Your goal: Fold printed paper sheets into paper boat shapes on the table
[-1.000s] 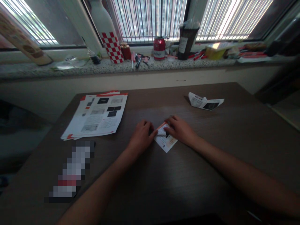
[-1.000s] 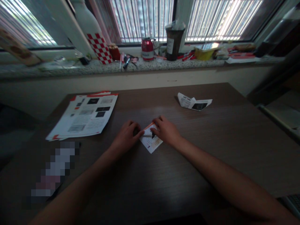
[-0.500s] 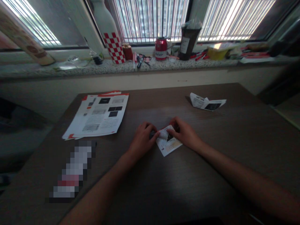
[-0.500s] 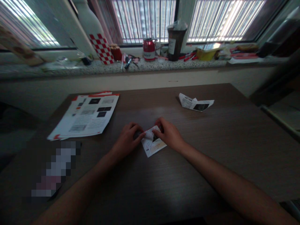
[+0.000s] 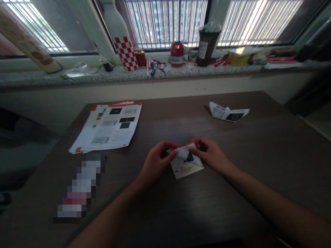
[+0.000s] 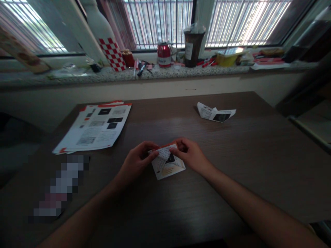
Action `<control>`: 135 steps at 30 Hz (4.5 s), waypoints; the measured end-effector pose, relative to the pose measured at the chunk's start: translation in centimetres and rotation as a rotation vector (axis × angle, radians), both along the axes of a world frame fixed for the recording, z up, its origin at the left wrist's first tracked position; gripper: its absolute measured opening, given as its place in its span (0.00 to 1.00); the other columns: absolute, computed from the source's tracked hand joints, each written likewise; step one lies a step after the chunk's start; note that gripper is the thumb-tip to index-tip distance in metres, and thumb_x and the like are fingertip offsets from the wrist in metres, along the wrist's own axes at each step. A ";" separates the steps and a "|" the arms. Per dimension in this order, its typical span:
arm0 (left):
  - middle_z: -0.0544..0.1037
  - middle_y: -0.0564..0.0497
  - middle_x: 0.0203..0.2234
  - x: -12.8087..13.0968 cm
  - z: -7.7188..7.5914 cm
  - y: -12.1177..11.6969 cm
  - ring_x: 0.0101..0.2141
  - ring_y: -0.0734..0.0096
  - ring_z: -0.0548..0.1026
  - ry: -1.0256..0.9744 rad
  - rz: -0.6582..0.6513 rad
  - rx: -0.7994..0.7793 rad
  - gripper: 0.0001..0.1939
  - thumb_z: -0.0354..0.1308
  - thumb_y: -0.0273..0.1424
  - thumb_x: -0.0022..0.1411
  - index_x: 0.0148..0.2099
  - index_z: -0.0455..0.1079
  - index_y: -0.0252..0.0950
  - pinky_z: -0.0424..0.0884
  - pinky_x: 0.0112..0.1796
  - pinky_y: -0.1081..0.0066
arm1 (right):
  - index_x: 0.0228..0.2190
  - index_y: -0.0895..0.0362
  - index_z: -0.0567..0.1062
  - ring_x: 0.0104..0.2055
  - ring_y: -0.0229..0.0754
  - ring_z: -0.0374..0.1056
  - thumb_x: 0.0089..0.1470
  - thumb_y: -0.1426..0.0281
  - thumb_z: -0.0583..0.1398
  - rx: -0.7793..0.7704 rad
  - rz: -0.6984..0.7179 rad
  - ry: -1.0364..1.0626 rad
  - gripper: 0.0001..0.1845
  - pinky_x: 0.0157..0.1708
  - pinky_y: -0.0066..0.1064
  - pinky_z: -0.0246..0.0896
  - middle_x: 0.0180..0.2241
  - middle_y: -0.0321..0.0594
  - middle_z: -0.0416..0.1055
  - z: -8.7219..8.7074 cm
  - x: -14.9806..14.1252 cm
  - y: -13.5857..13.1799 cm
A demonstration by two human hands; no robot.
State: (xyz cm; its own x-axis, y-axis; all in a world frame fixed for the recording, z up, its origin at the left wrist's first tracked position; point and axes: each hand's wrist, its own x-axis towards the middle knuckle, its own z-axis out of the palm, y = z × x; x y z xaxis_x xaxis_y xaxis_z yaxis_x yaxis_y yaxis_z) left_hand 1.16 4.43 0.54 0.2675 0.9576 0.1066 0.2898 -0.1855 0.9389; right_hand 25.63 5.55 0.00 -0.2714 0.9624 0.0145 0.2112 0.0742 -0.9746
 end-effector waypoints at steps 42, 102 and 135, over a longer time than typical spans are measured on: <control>0.84 0.49 0.42 0.0 0.3 -1.3 0.41 0.64 0.81 -0.146 0.051 -0.141 0.11 0.67 0.37 0.67 0.49 0.79 0.41 0.76 0.39 0.69 | 0.36 0.54 0.82 0.30 0.42 0.74 0.60 0.57 0.65 -0.012 -0.115 -0.096 0.12 0.28 0.31 0.66 0.29 0.38 0.79 1.1 -0.2 -1.8; 0.84 0.48 0.41 0.0 0.6 -1.2 0.40 0.64 0.81 -0.121 0.066 -0.131 0.13 0.66 0.37 0.66 0.50 0.79 0.39 0.77 0.39 0.69 | 0.38 0.53 0.80 0.30 0.41 0.70 0.64 0.52 0.63 0.046 -0.115 -0.141 0.17 0.29 0.32 0.64 0.28 0.36 0.75 0.3 -0.1 -2.0; 0.75 0.47 0.44 0.7 -1.5 0.2 0.48 0.57 0.73 0.448 0.052 0.229 0.04 0.61 0.27 0.70 0.46 0.76 0.39 0.70 0.52 0.58 | 0.40 0.54 0.79 0.46 0.49 0.70 0.63 0.67 0.66 0.390 -0.016 -0.534 0.05 0.46 0.40 0.63 0.41 0.43 0.76 -1.6 0.0 0.4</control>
